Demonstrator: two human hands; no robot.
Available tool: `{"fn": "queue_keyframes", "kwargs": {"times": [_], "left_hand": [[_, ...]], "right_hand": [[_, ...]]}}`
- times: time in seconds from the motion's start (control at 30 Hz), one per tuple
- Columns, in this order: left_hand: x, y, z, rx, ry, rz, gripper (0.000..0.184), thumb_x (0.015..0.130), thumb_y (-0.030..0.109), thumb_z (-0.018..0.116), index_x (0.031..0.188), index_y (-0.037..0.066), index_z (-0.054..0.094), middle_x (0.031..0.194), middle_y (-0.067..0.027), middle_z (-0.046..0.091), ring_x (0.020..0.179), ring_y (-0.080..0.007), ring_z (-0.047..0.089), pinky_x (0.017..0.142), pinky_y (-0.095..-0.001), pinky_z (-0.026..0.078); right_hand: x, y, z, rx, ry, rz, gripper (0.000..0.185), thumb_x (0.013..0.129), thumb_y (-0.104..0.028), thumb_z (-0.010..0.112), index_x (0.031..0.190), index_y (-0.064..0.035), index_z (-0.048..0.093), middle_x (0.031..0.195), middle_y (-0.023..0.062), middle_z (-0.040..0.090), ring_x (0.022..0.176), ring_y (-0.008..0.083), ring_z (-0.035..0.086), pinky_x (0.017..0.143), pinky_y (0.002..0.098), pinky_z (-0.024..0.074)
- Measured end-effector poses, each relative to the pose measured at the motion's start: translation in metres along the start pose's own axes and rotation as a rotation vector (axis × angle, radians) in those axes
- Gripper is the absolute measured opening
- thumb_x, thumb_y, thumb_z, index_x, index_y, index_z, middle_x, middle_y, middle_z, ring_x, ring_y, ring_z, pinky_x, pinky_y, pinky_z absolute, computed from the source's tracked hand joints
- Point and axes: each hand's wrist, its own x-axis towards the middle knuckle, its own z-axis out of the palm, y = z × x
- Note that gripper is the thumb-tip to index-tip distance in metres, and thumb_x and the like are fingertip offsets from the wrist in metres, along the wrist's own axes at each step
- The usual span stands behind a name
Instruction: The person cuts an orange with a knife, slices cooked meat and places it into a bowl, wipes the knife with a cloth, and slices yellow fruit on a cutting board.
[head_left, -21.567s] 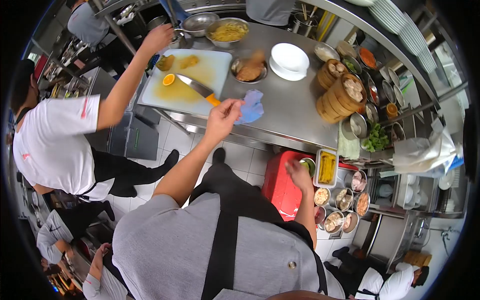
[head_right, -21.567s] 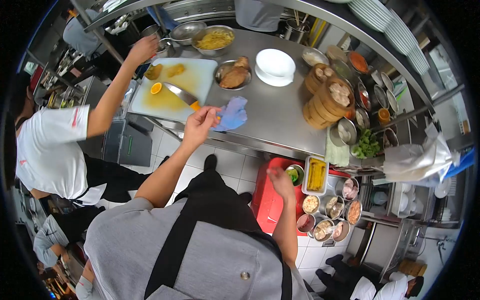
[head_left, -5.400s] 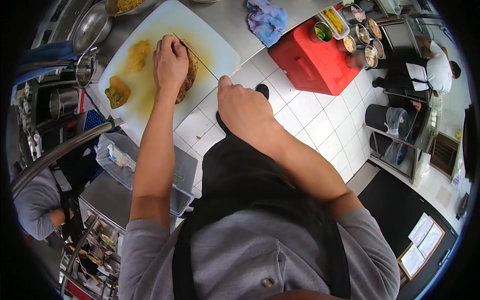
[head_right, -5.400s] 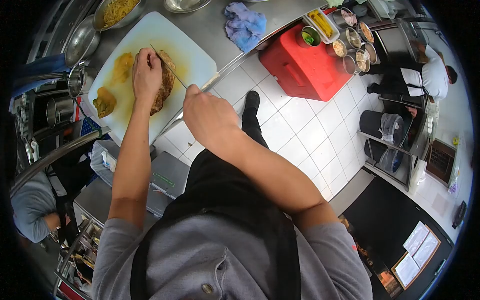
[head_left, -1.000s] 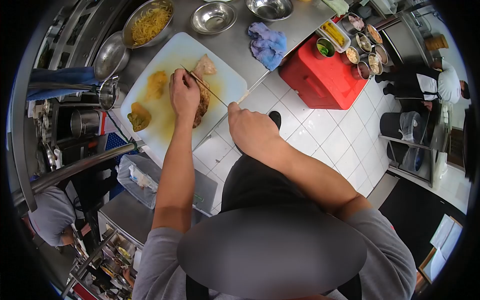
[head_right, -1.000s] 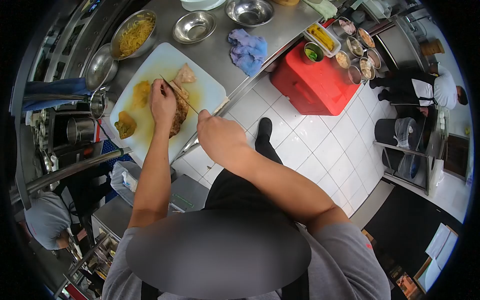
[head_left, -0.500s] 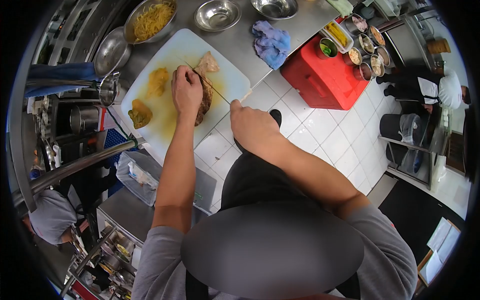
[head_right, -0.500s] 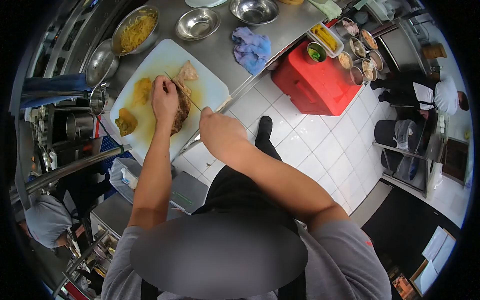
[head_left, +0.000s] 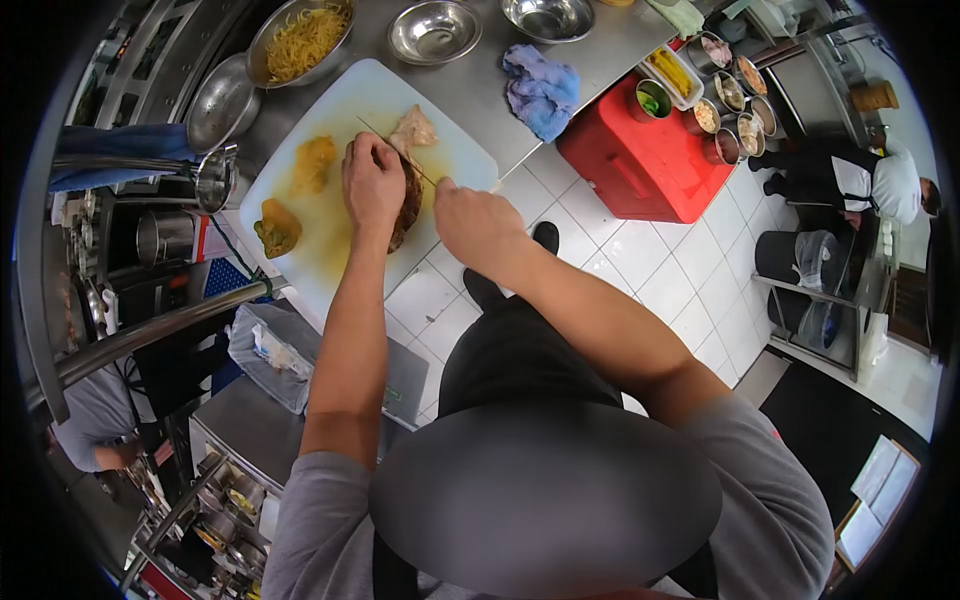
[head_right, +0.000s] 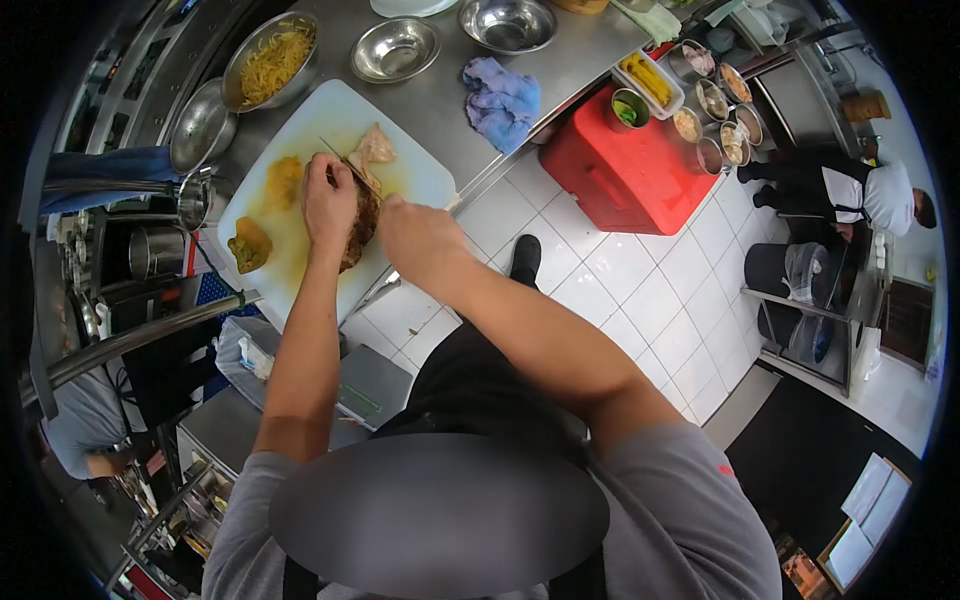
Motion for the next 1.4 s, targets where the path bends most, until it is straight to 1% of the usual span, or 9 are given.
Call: {"fn": "queue_keyframes", "kwargs": {"times": [0.13,0.2,0.4,0.53,0.63,0.73,1.23,1.33,1.4], "left_hand": [[0.0,-0.001,0.003,0.021,0.009,0.007,0.009,0.091,0.013,0.057,0.098,0.007,0.056,0.097,-0.0155,0.063,0.096,-0.04,0.06,0.084,-0.0498,0.047],[0.002,-0.002,0.001,0.023,0.002,-0.029,0.009,0.092,0.014,0.057,0.098,0.009,0.055,0.099,-0.0156,0.062,0.099,-0.0415,0.059,0.086,-0.0517,0.046],[-0.001,0.003,0.0,0.065,0.035,0.035,0.009,0.091,0.011,0.058,0.098,0.006,0.056,0.094,-0.0161,0.063,0.093,-0.0391,0.06,0.082,-0.0487,0.047],[0.002,0.006,0.001,0.048,0.019,0.003,0.008,0.091,0.012,0.058,0.098,0.008,0.056,0.096,-0.0153,0.062,0.095,-0.0405,0.059,0.084,-0.0503,0.047],[-0.004,-0.003,0.003,0.052,-0.011,-0.028,0.008,0.092,0.014,0.057,0.099,0.011,0.055,0.098,-0.0143,0.061,0.098,-0.0413,0.058,0.085,-0.0521,0.046],[0.002,-0.003,0.003,0.031,0.016,0.008,0.008,0.093,0.014,0.057,0.099,0.011,0.055,0.098,-0.014,0.061,0.098,-0.0412,0.058,0.083,-0.0526,0.047],[0.008,-0.006,-0.002,-0.003,-0.038,-0.097,0.011,0.091,0.016,0.059,0.1,0.011,0.056,0.102,-0.0145,0.062,0.103,-0.0411,0.058,0.085,-0.0542,0.047],[0.036,0.002,-0.004,0.194,-0.163,-0.039,0.018,0.089,0.021,0.064,0.104,0.012,0.061,0.114,-0.0121,0.063,0.115,-0.0371,0.057,0.092,-0.0555,0.046],[0.069,0.021,-0.01,0.41,-0.593,0.106,0.027,0.083,0.028,0.07,0.105,0.012,0.065,0.129,-0.01,0.061,0.126,-0.0325,0.053,0.1,-0.0562,0.043]], "right_hand": [[0.004,0.001,0.002,0.0,-0.014,-0.025,0.019,0.094,-0.009,0.053,0.104,0.0059,0.057,0.089,0.0224,0.073,0.082,0.0361,0.075,0.069,0.0426,0.0605],[-0.028,0.007,0.005,0.007,0.065,0.081,0.016,0.094,-0.01,0.051,0.101,0.004,0.055,0.077,0.0195,0.072,0.07,0.0353,0.074,0.061,0.0406,0.06],[0.02,0.007,0.005,-0.065,-0.023,-0.056,0.019,0.094,-0.008,0.051,0.105,0.006,0.056,0.089,0.0219,0.073,0.081,0.0363,0.075,0.068,0.0436,0.0604],[-0.016,0.011,-0.001,-0.023,0.011,-0.055,0.018,0.093,-0.007,0.052,0.106,0.0059,0.055,0.089,0.0218,0.073,0.081,0.0369,0.075,0.069,0.0431,0.0606],[-0.023,0.014,0.006,0.014,-0.154,0.139,0.019,0.094,-0.007,0.053,0.107,0.0054,0.055,0.091,0.0222,0.073,0.083,0.0372,0.075,0.069,0.0431,0.061],[0.007,0.02,0.021,0.018,-0.034,0.034,0.02,0.094,-0.008,0.051,0.109,0.005,0.054,0.093,0.0237,0.073,0.085,0.0386,0.075,0.07,0.0453,0.0606],[-0.015,0.044,0.046,0.068,-0.032,0.01,0.016,0.093,-0.005,0.05,0.106,0.0057,0.051,0.087,0.0257,0.073,0.079,0.0396,0.074,0.066,0.0456,0.0605],[-0.019,0.046,0.051,0.071,-0.014,0.046,0.016,0.094,-0.005,0.049,0.105,0.0053,0.052,0.088,0.0259,0.072,0.078,0.039,0.075,0.066,0.0457,0.0607],[-0.018,0.047,0.048,0.044,-0.035,0.032,0.016,0.094,-0.005,0.049,0.106,0.0049,0.052,0.089,0.0261,0.072,0.079,0.0388,0.075,0.067,0.0459,0.0609]]}}
